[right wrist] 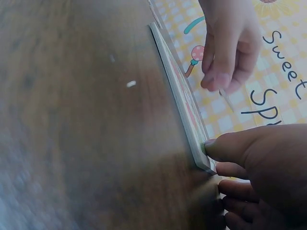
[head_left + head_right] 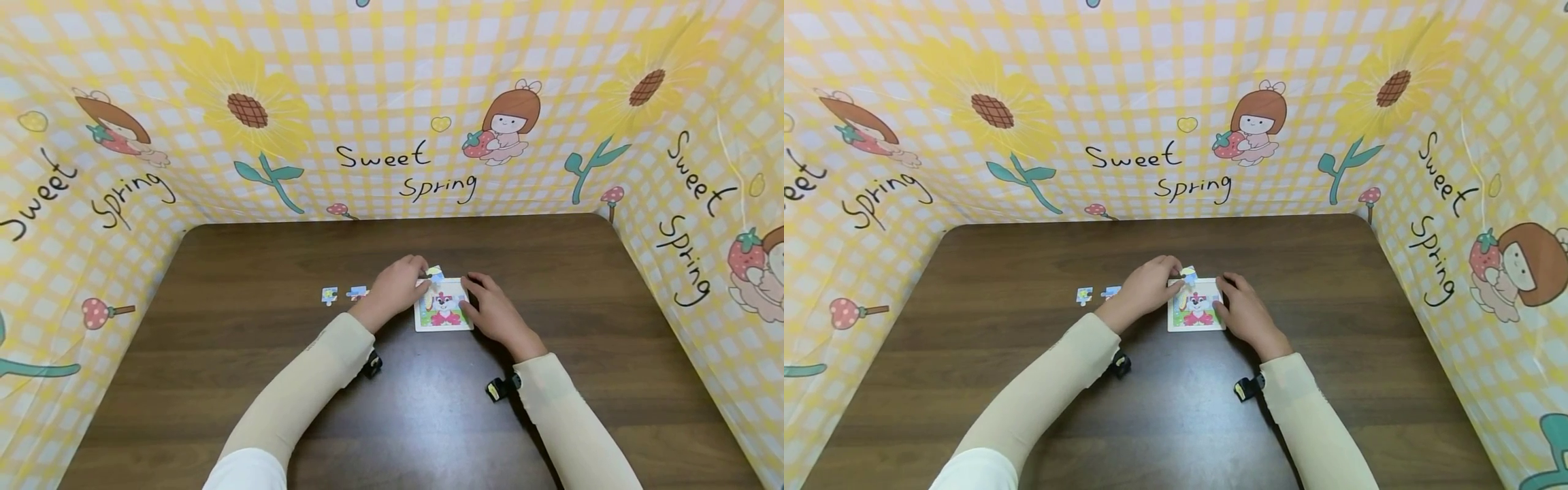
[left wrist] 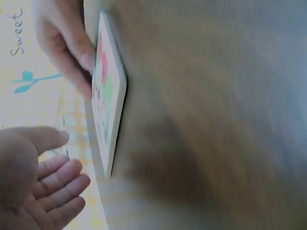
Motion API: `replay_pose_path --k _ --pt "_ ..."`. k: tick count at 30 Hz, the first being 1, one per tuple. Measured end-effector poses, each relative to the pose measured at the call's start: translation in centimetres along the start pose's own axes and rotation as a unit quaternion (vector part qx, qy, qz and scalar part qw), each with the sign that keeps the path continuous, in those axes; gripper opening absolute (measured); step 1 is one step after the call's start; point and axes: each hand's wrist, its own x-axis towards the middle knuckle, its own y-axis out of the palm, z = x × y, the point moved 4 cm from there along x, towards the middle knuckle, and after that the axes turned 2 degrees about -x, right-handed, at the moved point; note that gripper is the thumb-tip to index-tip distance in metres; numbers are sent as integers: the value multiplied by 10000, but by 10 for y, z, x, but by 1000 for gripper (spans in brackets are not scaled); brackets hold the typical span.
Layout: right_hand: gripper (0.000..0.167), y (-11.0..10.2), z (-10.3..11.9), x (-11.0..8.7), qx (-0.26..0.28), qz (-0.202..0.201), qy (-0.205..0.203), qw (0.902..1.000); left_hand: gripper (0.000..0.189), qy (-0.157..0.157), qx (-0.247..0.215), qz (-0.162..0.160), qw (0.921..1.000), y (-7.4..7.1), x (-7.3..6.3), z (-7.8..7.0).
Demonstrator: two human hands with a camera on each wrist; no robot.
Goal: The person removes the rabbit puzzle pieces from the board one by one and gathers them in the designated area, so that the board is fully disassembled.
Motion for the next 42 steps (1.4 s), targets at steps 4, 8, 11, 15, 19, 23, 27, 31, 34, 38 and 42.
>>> replay_pose_path --k 4,8,11,15,19,23,27,31,34,38,42 --pt "57 0 -1 0 -5 0 -37 10000 29 19 95 24 10000 -8 -6 13" --pt "57 0 -2 0 -15 -12 -54 10000 29 80 179 74 9998 -14 -13 26" --pt "57 1 -2 0 -15 -4 -52 10000 28 91 243 101 9996 -18 -19 36" --pt "56 2 -2 -1 -8 -3 -54 10000 27 106 313 78 9994 -21 -27 48" --pt "56 2 -2 0 4 9 -42 10000 27 147 394 87 9991 -20 -35 58" --pt "57 3 -3 0 12 54 7 10000 27 104 505 164 9985 -18 -39 66" --pt "57 3 -3 -1 33 97 68 9999 26 76 594 190 9980 -17 -42 72" --pt "57 2 -3 -1 37 109 96 9999 24 151 676 140 9975 -15 -45 75" --pt "57 1 -3 -2 35 65 85 9999 23 225 666 60 9975 -16 -47 74" --pt "58 0 -2 -3 40 28 54 10000 22 276 643 -17 9975 -16 -48 74" --pt "57 1 -1 -3 14 35 35 10000 23 295 689 -34 9972 -15 -49 76"
